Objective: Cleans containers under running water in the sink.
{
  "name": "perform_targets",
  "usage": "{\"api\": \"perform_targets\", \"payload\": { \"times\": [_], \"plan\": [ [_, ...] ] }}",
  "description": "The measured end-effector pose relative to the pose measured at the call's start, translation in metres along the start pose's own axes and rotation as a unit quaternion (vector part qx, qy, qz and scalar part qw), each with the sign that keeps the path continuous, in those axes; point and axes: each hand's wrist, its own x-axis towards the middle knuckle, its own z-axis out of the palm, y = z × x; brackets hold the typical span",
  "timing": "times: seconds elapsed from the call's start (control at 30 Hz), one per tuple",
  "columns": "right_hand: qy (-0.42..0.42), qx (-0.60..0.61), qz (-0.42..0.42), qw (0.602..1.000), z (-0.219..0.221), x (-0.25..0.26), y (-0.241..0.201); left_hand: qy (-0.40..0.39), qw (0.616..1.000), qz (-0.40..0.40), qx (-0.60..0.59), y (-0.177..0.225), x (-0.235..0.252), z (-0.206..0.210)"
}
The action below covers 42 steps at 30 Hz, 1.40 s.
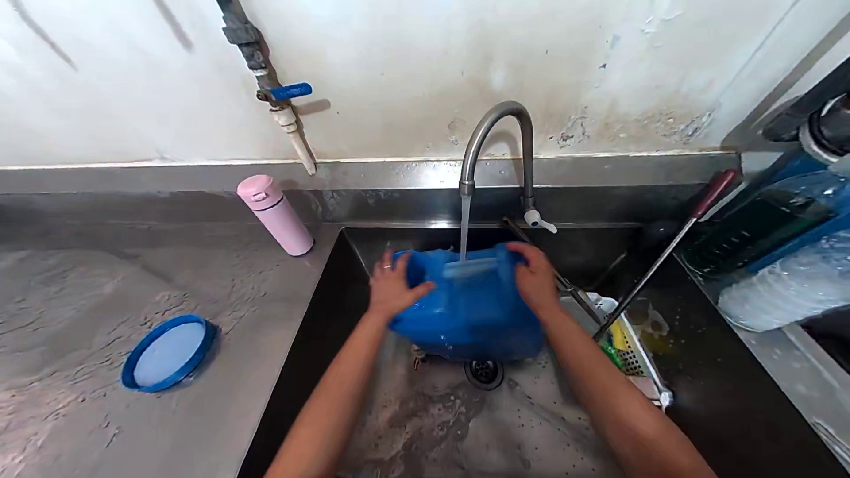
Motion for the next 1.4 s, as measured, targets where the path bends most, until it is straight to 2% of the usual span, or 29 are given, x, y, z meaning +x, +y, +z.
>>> {"api": "perform_targets", "payload": {
  "times": [0.07, 0.13, 0.2, 0.27, 0.37, 0.47, 0.53, 0.57, 0.63, 0.7, 0.73, 0.87, 0.93, 1.0, 1.03, 1.07, 1.1, 1.13, 1.17, 1.2, 1.27, 1.33, 1.4],
  "plan": [
    [-0.101, -0.09, -0.083, 0.987, 0.026, 0.025, -0.038, 0.01, 0.997, -0.034, -0.068, -0.06, 0.012, -0.014],
    [-0.142, -0.192, -0.164, 0.957, 0.057, 0.051, -0.064, 0.028, 0.992, -0.05, -0.109, -0.106, 0.019, -0.011],
    [-0.155, -0.25, -0.218, 0.931, 0.073, 0.069, -0.08, 0.046, 0.99, -0.055, -0.123, -0.123, 0.021, -0.006],
    [-0.121, -0.225, -0.23, 0.939, 0.073, 0.07, -0.075, 0.048, 0.992, -0.054, -0.107, -0.117, 0.015, -0.006],
    [-0.013, -0.16, -0.208, 0.965, 0.048, 0.051, -0.031, 0.038, 0.996, -0.039, -0.075, -0.073, 0.008, -0.005],
    [0.089, -0.138, -0.188, 0.968, 0.003, 0.03, 0.045, 0.019, 1.0, -0.005, -0.012, -0.003, 0.001, 0.005],
    [0.115, -0.145, -0.114, 0.976, -0.03, 0.012, 0.104, -0.016, 0.998, 0.015, 0.061, 0.056, -0.001, 0.023],
    [0.093, -0.159, -0.043, 0.982, -0.048, 0.006, 0.123, -0.037, 0.995, 0.022, 0.095, 0.086, 0.0, 0.034],
    [0.047, -0.208, 0.072, 0.974, -0.075, 0.008, 0.127, -0.076, 0.987, 0.015, 0.142, 0.127, 0.008, 0.049],
    [0.034, -0.228, 0.111, 0.967, -0.082, 0.018, 0.103, -0.088, 0.984, -0.005, 0.156, 0.137, 0.014, 0.059],
    [0.032, -0.217, 0.1, 0.971, -0.077, 0.023, 0.087, -0.085, 0.984, -0.01, 0.159, 0.137, 0.014, 0.061],
    [-0.042, -0.058, -0.034, 0.997, -0.012, 0.034, 0.009, -0.081, 0.984, -0.022, 0.16, 0.134, 0.009, 0.051],
    [-0.093, 0.134, 0.005, 0.987, 0.03, 0.043, -0.025, -0.081, 0.983, -0.02, 0.161, 0.13, 0.004, 0.049],
    [-0.117, 0.328, 0.121, 0.93, 0.062, 0.054, -0.052, -0.075, 0.981, -0.017, 0.18, 0.125, 0.0, 0.051],
    [-0.123, 0.392, 0.167, 0.896, 0.07, 0.057, -0.061, -0.075, 0.978, -0.018, 0.192, 0.123, -0.002, 0.051],
    [-0.132, 0.415, 0.176, 0.883, 0.073, 0.059, -0.066, -0.074, 0.979, -0.019, 0.191, 0.122, -0.004, 0.05],
    [-0.141, 0.393, 0.148, 0.897, 0.068, 0.058, -0.068, -0.074, 0.98, -0.021, 0.184, 0.12, -0.004, 0.048],
    [-0.143, 0.313, 0.091, 0.935, 0.058, 0.056, -0.064, -0.076, 0.981, -0.023, 0.179, 0.118, -0.003, 0.047],
    [-0.143, 0.191, 0.027, 0.971, 0.041, 0.053, -0.055, -0.079, 0.982, -0.027, 0.167, 0.117, -0.001, 0.045],
    [-0.138, 0.071, -0.022, 0.988, 0.02, 0.05, -0.04, -0.08, 0.984, -0.027, 0.157, 0.116, 0.004, 0.044],
    [-0.169, -0.128, -0.019, 0.977, -0.009, 0.047, 0.002, -0.084, 0.984, -0.026, 0.154, 0.117, 0.014, 0.043],
    [-0.184, -0.277, 0.026, 0.943, -0.011, 0.036, 0.033, -0.081, 0.985, -0.03, 0.148, 0.127, 0.022, 0.043],
    [-0.146, -0.34, 0.04, 0.928, 0.0, 0.025, 0.04, -0.083, 0.984, -0.036, 0.152, 0.138, 0.023, 0.047]
  ]
}}
